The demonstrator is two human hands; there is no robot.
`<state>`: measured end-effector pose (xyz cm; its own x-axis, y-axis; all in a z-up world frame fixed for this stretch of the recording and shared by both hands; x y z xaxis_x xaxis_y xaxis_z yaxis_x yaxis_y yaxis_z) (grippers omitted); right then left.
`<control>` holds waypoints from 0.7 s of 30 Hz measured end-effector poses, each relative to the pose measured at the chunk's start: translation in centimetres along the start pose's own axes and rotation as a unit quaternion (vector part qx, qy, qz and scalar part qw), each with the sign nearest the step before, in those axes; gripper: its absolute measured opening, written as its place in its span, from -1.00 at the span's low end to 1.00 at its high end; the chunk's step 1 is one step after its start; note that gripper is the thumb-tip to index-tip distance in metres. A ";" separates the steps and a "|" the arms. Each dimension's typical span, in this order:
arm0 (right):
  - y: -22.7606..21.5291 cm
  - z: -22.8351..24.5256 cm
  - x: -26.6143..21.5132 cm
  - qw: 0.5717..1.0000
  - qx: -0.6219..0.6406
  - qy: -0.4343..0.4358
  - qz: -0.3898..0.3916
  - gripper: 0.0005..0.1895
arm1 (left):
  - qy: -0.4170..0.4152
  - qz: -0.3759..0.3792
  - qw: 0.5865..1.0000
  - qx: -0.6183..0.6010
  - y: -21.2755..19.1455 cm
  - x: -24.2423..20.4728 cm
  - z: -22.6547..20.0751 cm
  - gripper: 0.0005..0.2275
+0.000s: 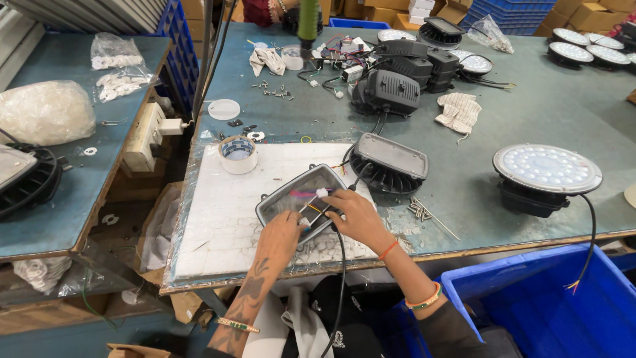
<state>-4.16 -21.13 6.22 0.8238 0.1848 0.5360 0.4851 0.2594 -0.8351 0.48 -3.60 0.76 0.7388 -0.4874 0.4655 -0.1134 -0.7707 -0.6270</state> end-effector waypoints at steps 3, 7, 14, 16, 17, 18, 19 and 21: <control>0.1 0.3 0.7 0.999 0.020 0.003 0.044 -0.49 | -0.039 0.007 0.999 0.018 0.1 0.6 0.0 -0.79; 0.7 -0.1 1.7 0.994 0.035 0.051 0.086 -0.54 | -0.022 -0.034 0.999 0.029 -0.7 1.9 -0.5 -0.77; 3.4 -0.6 1.0 0.984 0.117 0.129 0.024 -0.80 | -0.065 -0.022 0.998 -0.007 -0.1 3.2 1.1 -0.77; 3.9 -0.9 0.7 0.979 0.147 0.142 0.010 -0.84 | -0.059 -0.020 0.998 -0.018 0.0 3.0 1.5 -0.77; 4.1 -1.0 0.6 0.977 0.155 0.149 0.009 -0.85 | -0.043 -0.027 0.998 -0.024 0.0 2.8 1.6 -0.78; 4.2 -1.0 0.6 0.974 0.164 0.156 0.008 -0.86 | -0.028 -0.034 0.999 -0.029 -0.1 2.7 1.6 -0.78; 4.3 -0.9 0.5 0.972 0.175 0.155 0.009 -0.87 | -0.029 -0.035 0.998 -0.041 -0.3 2.4 1.7 -0.79; 4.0 -0.8 0.3 0.969 0.195 0.153 0.009 -0.88 | -0.028 -0.039 0.997 -0.068 -0.6 2.3 1.6 -0.79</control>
<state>-1.68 -20.81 2.92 0.9082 -0.0818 0.4105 0.3720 0.6076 -0.7018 3.33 -3.62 1.19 0.7844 -0.4032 0.4713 -0.1408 -0.8558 -0.4978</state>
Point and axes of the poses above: each hand's wrist, its own x-axis towards the middle knuckle, its own y-axis out of the palm, z = x × y, the point moved 5 cm from there along x, towards the middle knuckle, and after that the axes turned 12 degrees about -x, right-handed, at the moved point
